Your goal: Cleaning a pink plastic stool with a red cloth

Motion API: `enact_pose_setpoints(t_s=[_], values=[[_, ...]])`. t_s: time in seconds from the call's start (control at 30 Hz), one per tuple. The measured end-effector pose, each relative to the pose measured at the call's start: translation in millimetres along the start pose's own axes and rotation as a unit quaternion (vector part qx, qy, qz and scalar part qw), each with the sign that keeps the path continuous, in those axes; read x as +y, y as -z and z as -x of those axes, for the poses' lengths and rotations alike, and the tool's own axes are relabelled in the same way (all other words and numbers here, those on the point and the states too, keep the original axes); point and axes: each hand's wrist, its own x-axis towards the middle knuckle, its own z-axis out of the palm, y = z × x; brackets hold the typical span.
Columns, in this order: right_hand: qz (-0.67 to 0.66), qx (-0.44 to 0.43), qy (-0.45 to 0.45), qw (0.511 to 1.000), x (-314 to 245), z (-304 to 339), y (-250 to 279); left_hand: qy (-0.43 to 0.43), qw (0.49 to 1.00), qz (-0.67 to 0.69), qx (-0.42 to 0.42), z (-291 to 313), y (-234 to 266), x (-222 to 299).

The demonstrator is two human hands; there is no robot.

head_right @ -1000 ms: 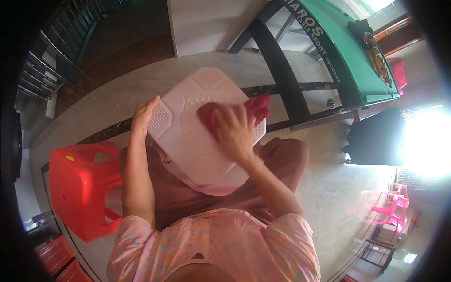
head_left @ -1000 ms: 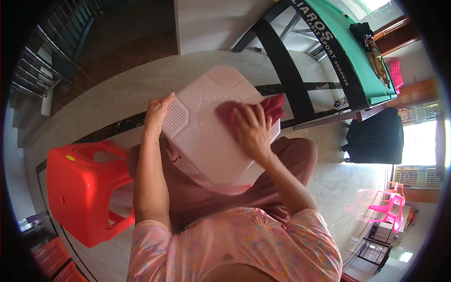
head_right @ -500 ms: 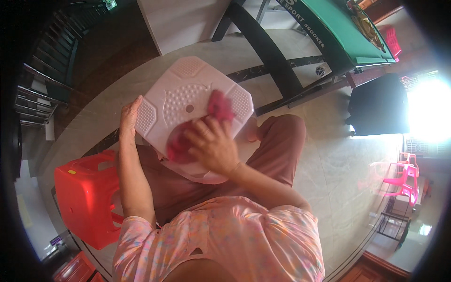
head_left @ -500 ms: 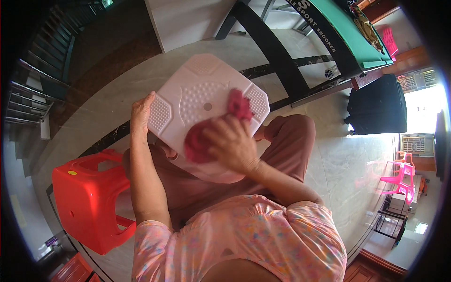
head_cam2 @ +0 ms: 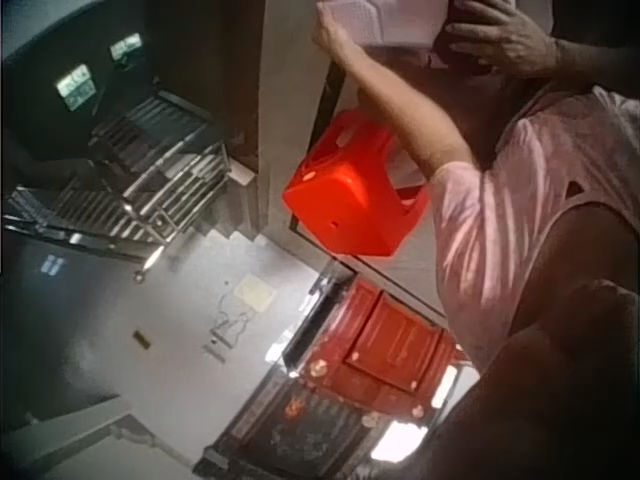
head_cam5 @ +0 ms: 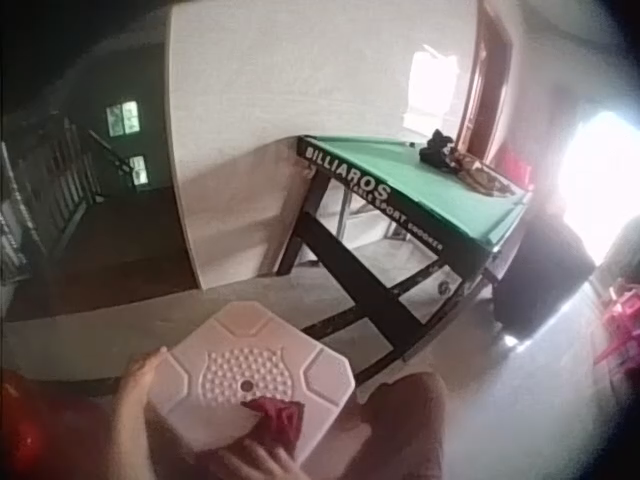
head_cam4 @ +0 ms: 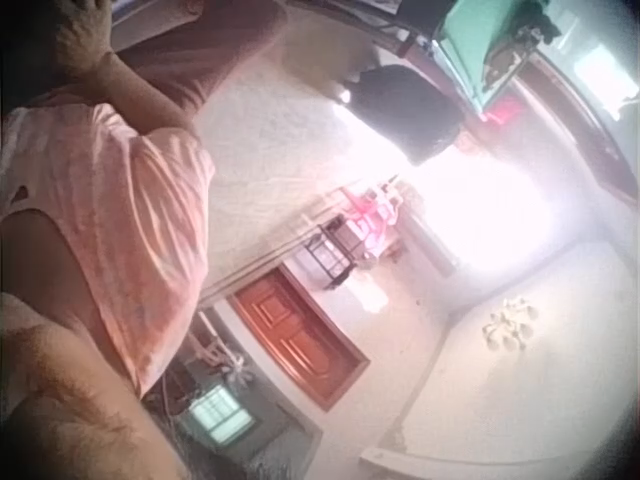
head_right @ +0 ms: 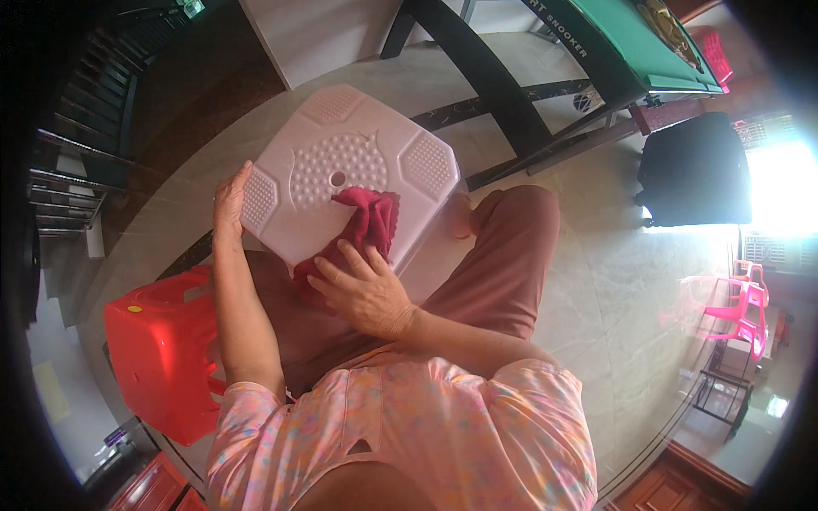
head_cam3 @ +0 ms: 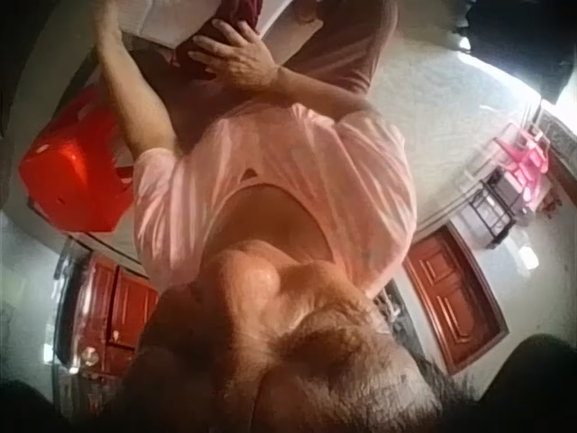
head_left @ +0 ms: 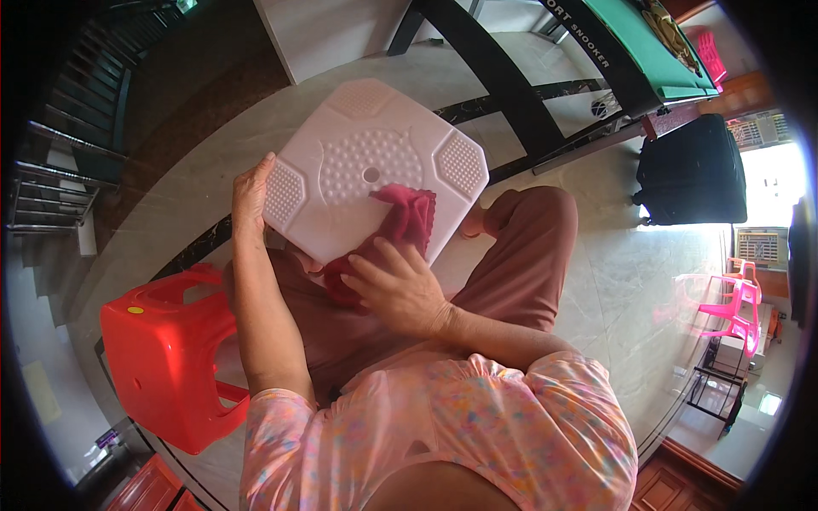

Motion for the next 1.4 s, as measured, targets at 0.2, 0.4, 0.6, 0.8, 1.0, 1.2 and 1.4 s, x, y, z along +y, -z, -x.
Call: enact_pose_setpoints(t_s=[0.2, 0.4, 0.6, 0.8, 1.0, 1.2, 1.4], values=[[0.06, 0.003, -0.096, 0.994, 62, -9, 24, 0.004, 1.0, 0.002, 0.019, -4, 15, -6], [0.131, 0.14, -0.176, 0.966, 109, -19, 26, -0.008, 0.999, -0.029, 0.02, -4, 5, -1], [0.02, 0.067, -0.058, 0.996, 19, 6, -1, -0.003, 0.999, -0.031, 0.036, -11, 11, -10], [-0.005, 0.019, -0.05, 0.999, 17, 13, 0, 0.013, 1.0, -0.007, 0.018, -11, 12, -11], [0.085, 0.146, -0.265, 0.95, 104, -22, 15, -0.004, 1.0, -0.001, 0.028, -15, 17, -12], [0.027, 0.214, -0.271, 0.938, 122, -21, 14, -0.086, 0.968, 0.039, 0.231, 5, 14, -16], [-0.002, 0.23, -0.287, 0.93, 126, -17, 8, 0.034, 0.951, 0.125, 0.279, 91, -24, -32]])
